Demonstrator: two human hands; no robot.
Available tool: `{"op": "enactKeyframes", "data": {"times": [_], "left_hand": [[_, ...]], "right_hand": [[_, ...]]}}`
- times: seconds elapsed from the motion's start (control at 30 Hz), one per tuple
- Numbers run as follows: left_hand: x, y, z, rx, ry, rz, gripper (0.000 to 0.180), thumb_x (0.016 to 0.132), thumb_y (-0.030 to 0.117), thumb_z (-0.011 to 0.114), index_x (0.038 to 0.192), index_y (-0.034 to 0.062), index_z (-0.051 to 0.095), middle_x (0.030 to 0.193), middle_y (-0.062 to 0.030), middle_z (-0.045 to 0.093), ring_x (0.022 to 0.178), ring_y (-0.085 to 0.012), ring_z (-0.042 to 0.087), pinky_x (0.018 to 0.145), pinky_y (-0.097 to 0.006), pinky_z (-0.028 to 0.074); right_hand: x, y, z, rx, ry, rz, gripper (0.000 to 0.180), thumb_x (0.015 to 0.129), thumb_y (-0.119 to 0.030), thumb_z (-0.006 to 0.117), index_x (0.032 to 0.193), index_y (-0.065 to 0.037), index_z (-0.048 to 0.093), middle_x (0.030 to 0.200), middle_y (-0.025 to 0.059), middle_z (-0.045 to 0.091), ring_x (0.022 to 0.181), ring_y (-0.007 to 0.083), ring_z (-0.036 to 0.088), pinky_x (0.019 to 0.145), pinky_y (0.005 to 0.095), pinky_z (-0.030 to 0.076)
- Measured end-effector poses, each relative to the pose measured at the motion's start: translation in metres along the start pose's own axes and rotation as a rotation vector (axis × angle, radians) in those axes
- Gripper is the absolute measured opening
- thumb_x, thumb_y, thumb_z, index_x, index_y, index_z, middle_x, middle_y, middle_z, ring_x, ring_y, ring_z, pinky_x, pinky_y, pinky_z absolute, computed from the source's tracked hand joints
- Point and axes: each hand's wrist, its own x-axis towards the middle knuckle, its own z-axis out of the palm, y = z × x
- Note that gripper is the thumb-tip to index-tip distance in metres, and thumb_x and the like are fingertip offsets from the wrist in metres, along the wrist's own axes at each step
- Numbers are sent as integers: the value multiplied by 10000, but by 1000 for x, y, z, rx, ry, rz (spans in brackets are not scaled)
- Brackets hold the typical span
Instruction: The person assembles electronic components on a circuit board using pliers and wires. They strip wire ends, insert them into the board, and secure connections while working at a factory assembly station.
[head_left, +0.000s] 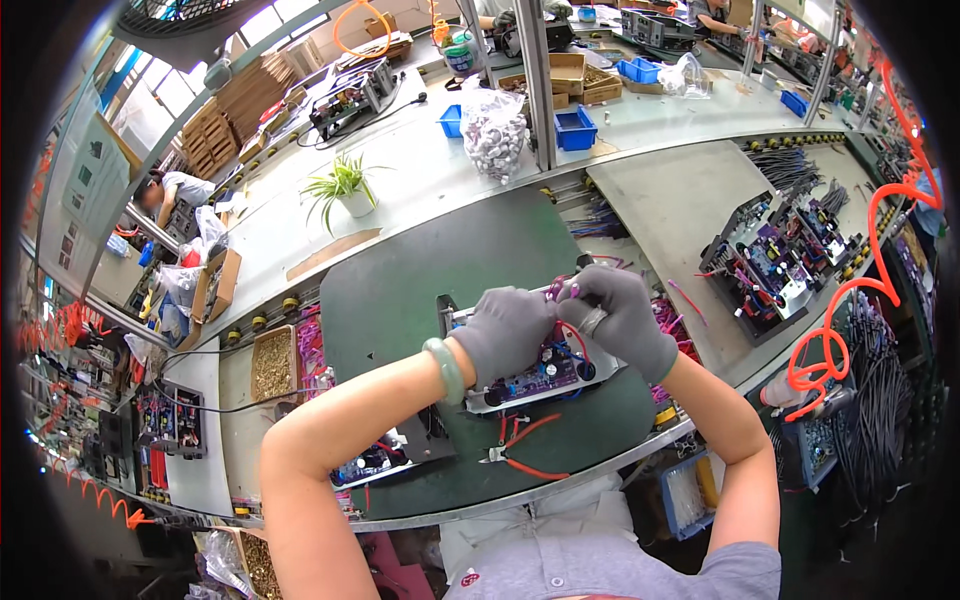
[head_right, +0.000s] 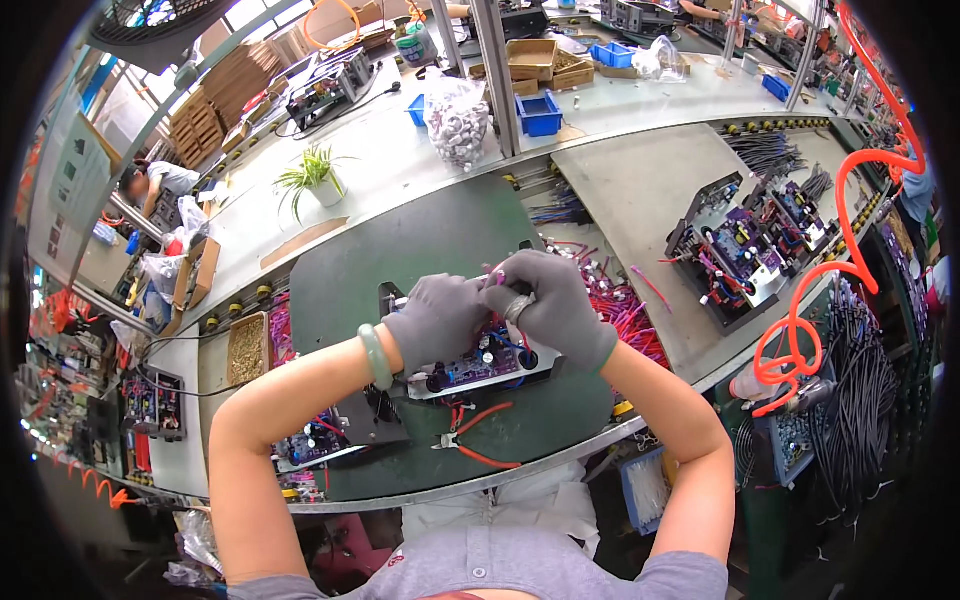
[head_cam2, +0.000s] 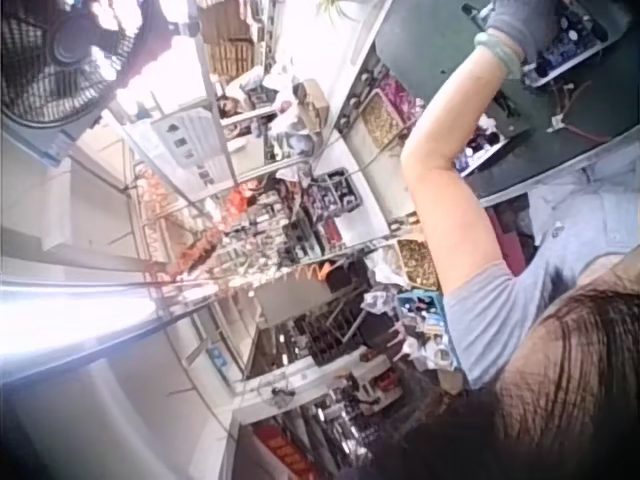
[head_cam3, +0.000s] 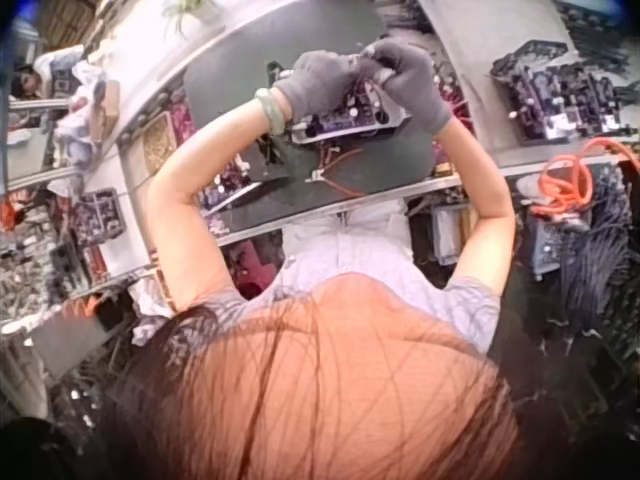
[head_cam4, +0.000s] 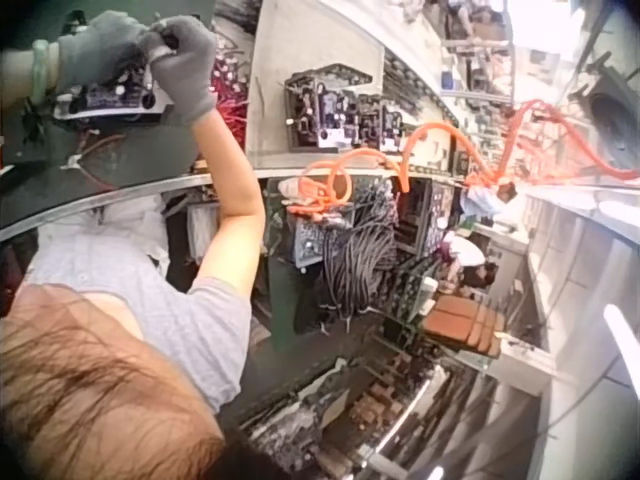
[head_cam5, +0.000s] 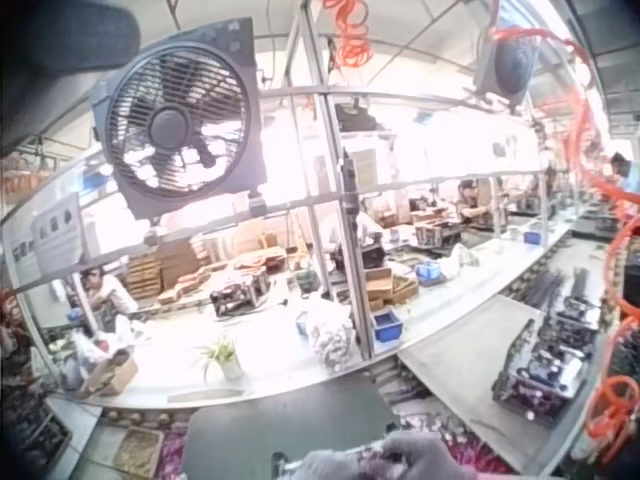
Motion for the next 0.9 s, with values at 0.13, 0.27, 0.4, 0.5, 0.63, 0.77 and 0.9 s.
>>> {"op": "enactKeyframes", "data": {"times": [0.13,0.27,0.4,0.5,0.63,0.77,0.9], "left_hand": [[-7,-6,11,-67,98,0,140,810,165,663,938,120,630,827,-95,663,765,-319,685,654,-456,543],[-8,-12,16,-19,181,99,117,799,177,670,899,125,640,820,-85,660,770,-312,681,661,-451,535],[-7,-8,17,86,198,90,93,788,186,672,858,131,643,798,-86,650,747,-315,673,659,-461,527],[-4,-4,-5,-84,30,-22,141,814,203,654,909,102,682,904,-105,697,794,-348,682,713,-462,537],[-3,-5,-23,-635,65,-64,247,866,257,692,991,45,715,884,-101,724,787,-256,691,724,-391,543],[4,6,-22,-1050,148,-63,258,873,226,717,1004,4,733,807,-69,689,790,-101,609,760,-303,526],[12,2,-9,-1124,239,-8,240,857,202,733,976,-6,725,793,-58,679,765,-95,588,736,-292,513]], "right_hand": [[-2,-7,-1,-115,-27,20,123,831,-92,760,849,-3,676,718,87,628,617,137,575,590,300,475],[-3,2,1,-56,-36,44,110,857,-91,736,860,0,675,722,75,633,618,121,566,581,291,465],[0,7,3,33,-50,85,90,889,-86,707,876,-1,680,750,64,653,659,100,565,603,285,470],[-3,3,-1,40,-62,183,61,890,-63,701,900,-5,689,785,57,671,733,100,589,669,283,487],[-10,-3,-11,-69,-27,3,53,892,-29,681,938,-2,677,860,47,671,776,112,607,716,284,498],[-5,-15,-18,-198,31,49,77,856,-17,694,932,-12,683,831,76,656,783,172,621,704,307,496],[9,-33,-40,-563,-163,-211,98,816,-122,733,887,-67,695,822,99,647,778,303,627,717,394,486]]}}
